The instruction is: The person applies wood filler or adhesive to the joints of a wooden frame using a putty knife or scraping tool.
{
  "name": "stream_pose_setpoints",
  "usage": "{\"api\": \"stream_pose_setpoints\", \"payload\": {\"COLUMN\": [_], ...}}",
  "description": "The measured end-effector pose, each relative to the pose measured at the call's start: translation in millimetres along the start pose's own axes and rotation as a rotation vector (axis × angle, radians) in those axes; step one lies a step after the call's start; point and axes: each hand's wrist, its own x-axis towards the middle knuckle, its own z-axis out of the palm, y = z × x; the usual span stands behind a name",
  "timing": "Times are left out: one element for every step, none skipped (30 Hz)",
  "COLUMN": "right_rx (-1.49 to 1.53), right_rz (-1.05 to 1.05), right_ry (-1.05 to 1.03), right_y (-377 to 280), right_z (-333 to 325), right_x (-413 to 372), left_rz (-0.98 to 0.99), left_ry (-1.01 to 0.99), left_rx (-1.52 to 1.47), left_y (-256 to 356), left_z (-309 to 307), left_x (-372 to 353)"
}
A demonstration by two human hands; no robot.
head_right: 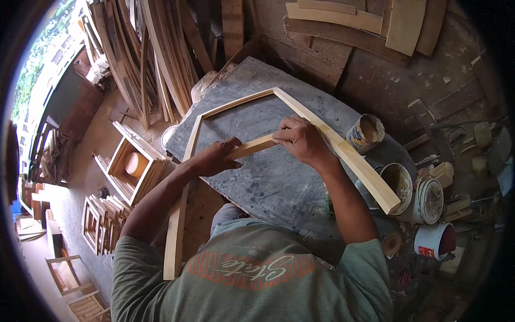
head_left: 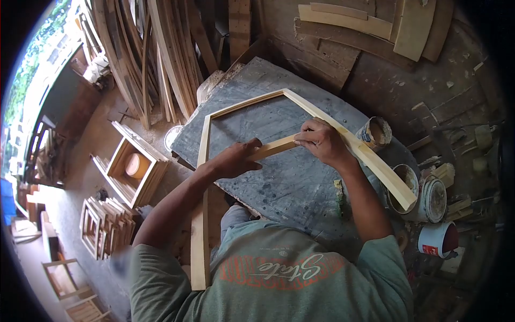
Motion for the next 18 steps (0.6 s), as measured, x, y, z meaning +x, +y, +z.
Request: {"api": "stream_pose_setpoints", "payload": {"right_rx": [0.006,0.012,0.019,0.021,0.024,0.027,0.033,0.039,0.044,0.043,0.041,0.038,0.035,0.032,0.03,0.042,0.055,0.068], "right_rz": [0.009,0.018,0.026,0.028,0.03,0.032,0.029,0.026,0.024,0.048,0.07,0.091,0.092,0.091,0.09,0.118,0.145,0.173], "right_ry": [-0.002,-0.005,-0.009,-0.007,-0.006,-0.006,-0.017,-0.028,-0.037,-0.054,-0.069,-0.085,-0.09,-0.096,-0.103,-0.098,-0.093,-0.089], "right_y": [0,-2,-2,-1,0,2,2,3,3,2,1,1,0,-1,-2,-2,-3,-3], "right_z": [0,0,0,0,1,2,1,0,-2,-3,-4,-6,-7,-8,-9,-9,-8,-8], "right_x": [0,0,1,0,0,-1,0,1,1,1,2,2,3,3,3,2,1,0], "left_rz": [-0.001,-0.003,-0.004,-0.005,-0.006,0.0,0.007,0.014,0.009,0.005,0.002,0.002,0.001,0.001,0.004,0.008,0.011,0.005], "left_ry": [-0.002,-0.004,-0.002,0.0,0.003,0.011,0.018,0.023,0.021,0.018,0.017,0.017,0.018,0.019,0.023,0.026,0.03,0.025], "left_rx": [-0.001,-0.001,0.004,0.01,0.015,0.012,0.008,0.005,-0.002,-0.009,-0.015,-0.013,-0.013,-0.013,-0.014,-0.016,-0.018,-0.019], "left_y": [-1,-1,0,1,2,2,2,2,2,3,3,2,-1,-2,-2,-1,-1,0], "left_z": [0,0,-1,-1,-2,-1,-1,0,0,0,-1,0,1,2,2,2,1,0], "left_x": [0,1,1,1,0,0,0,0,0,-1,0,1,1,2,2,1,1,1]}}
